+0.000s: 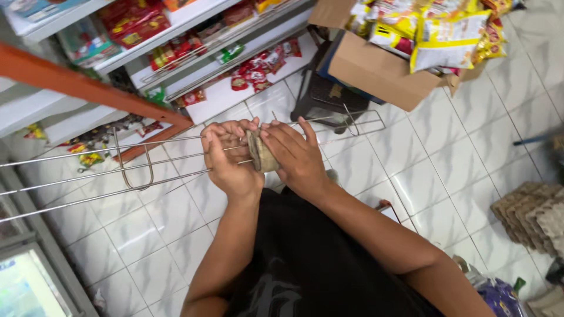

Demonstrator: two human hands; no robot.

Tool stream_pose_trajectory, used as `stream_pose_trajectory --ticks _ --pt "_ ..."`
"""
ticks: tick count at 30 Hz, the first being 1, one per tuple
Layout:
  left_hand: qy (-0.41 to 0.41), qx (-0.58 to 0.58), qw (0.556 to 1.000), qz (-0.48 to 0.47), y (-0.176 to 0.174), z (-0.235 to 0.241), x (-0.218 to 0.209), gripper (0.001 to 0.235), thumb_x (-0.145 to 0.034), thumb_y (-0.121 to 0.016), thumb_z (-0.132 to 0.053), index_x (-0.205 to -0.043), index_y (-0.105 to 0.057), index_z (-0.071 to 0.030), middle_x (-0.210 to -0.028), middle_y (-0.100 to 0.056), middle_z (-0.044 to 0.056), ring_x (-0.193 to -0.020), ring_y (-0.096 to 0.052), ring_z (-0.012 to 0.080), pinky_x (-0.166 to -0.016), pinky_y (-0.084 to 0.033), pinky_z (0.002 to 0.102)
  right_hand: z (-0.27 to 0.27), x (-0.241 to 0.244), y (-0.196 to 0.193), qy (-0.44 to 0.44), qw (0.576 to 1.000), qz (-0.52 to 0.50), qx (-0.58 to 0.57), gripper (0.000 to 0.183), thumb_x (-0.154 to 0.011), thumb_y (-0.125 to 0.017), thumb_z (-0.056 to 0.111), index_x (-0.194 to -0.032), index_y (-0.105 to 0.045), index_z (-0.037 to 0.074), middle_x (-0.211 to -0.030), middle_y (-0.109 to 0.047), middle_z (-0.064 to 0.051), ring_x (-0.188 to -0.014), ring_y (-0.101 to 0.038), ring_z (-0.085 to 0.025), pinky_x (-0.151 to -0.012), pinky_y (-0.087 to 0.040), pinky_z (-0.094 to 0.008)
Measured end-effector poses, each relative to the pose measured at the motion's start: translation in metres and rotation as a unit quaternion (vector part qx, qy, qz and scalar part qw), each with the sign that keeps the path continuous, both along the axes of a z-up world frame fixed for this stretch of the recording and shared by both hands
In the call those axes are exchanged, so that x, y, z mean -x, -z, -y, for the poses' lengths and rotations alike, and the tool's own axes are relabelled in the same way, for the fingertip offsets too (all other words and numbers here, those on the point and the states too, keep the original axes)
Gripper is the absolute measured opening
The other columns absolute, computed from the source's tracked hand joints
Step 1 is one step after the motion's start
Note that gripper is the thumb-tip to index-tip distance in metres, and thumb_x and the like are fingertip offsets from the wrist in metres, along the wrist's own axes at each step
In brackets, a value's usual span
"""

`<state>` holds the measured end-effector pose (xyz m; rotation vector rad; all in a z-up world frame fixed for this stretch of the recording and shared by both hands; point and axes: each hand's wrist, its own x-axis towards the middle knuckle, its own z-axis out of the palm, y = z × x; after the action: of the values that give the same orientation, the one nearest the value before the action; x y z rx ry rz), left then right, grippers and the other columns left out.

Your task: The person cleans a metal wire rack and a white shelf in a store. They use a pink spray bottle to apply liquid to a cloth and wipe the wire rack thoroughly. After placing the rack on a shelf, they spray and wipe the white shelf surface.

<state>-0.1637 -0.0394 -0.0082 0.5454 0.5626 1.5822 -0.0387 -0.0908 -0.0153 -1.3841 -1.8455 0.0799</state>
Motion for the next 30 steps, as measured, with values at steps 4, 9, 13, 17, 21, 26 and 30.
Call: stream_pose_trajectory --ticks 4,9,13,17,21,26,30 --pt "-0.035 -0.027 0.999 -0.009 -0.013 0.002 0.036 0.025 -0.112 -0.045 -0.034 -0.105 -0.050 -0.010 -0.091 -0.057 0.011 -0.096 -0.061 0.0323 -0.108 -0.050 0.062 0.004 0.019 0.011 -0.020 0.999 0.032 0.003 0.076 -0.068 -0.070 -0.007 -0.141 -0.057 0.007 -0.143 -0.061 -0.007 -0.139 -0.055 -0.027 -0.122 -0.025 -0.057" --pt "-0.079 -0.030 0.996 0.004 -0.046 0.003 0.135 0.031 -0.113 -0.044 -0.040 -0.104 -0.054 -0.012 -0.090 -0.057 0.009 -0.086 -0.059 0.0283 -0.096 -0.049 0.055 0.008 0.009 0.046 0.029 0.997 0.036 0.058 0.074 -0.069 -0.073 -0.006 -0.140 -0.056 0.008 -0.146 -0.060 -0.006 -0.140 -0.054 -0.025 -0.120 -0.025 -0.057" --pt "-0.122 -0.027 0.992 -0.023 -0.053 0.025 0.178 0.033 -0.112 -0.047 -0.043 -0.101 -0.056 -0.013 -0.085 -0.055 0.008 -0.080 -0.055 0.0268 -0.089 -0.051 0.055 0.018 0.038 0.064 -0.001 0.998 0.033 0.055 0.078 -0.063 -0.073 -0.008 -0.139 -0.056 0.005 -0.144 -0.060 -0.007 -0.137 -0.055 -0.026 -0.119 -0.024 -0.059" --pt "-0.169 0.002 0.986 -0.008 -0.047 0.037 0.212 0.034 -0.112 -0.050 -0.042 -0.100 -0.056 -0.011 -0.085 -0.054 0.008 -0.076 -0.054 0.0250 -0.081 -0.049 0.048 0.023 0.061 0.078 -0.017 0.998 0.045 0.031 0.073 -0.073 -0.074 -0.009 -0.143 -0.055 0.006 -0.145 -0.059 -0.006 -0.139 -0.054 -0.025 -0.120 -0.026 -0.055" --pt "-0.208 -0.006 0.978 0.002 -0.037 0.043 0.250 0.032 -0.112 -0.054 -0.040 -0.101 -0.058 -0.010 -0.078 -0.053 0.007 -0.067 -0.048 0.0209 -0.071 -0.045 0.040 0.031 0.066 0.095 0.003 0.996 0.058 0.064 0.072 -0.070 -0.069 -0.014 -0.137 -0.060 0.009 -0.141 -0.063 -0.006 -0.136 -0.057 -0.024 -0.118 -0.028 -0.055" --pt "-0.240 -0.015 0.971 -0.008 -0.047 0.046 0.314 0.029 -0.113 -0.058 -0.034 -0.098 -0.057 -0.009 -0.074 -0.051 0.005 -0.061 -0.044 0.0160 -0.057 -0.034 0.030 0.038 0.046 0.107 0.033 0.989 -0.018 0.143 0.068 -0.071 -0.068 -0.010 -0.137 -0.062 0.007 -0.142 -0.063 -0.010 -0.136 -0.057 -0.027 -0.112 -0.038 -0.048" --pt "-0.241 -0.029 0.970 -0.007 -0.035 0.032 0.332 0.030 -0.111 -0.058 -0.036 -0.097 -0.059 -0.009 -0.074 -0.050 0.004 -0.059 -0.045 0.0167 -0.057 -0.036 0.032 0.030 0.045 0.115 0.004 0.990 -0.023 0.136 0.062 -0.072 -0.074 -0.005 -0.132 -0.064 0.005 -0.139 -0.065 -0.010 -0.134 -0.058 -0.030 -0.107 -0.044 -0.044"
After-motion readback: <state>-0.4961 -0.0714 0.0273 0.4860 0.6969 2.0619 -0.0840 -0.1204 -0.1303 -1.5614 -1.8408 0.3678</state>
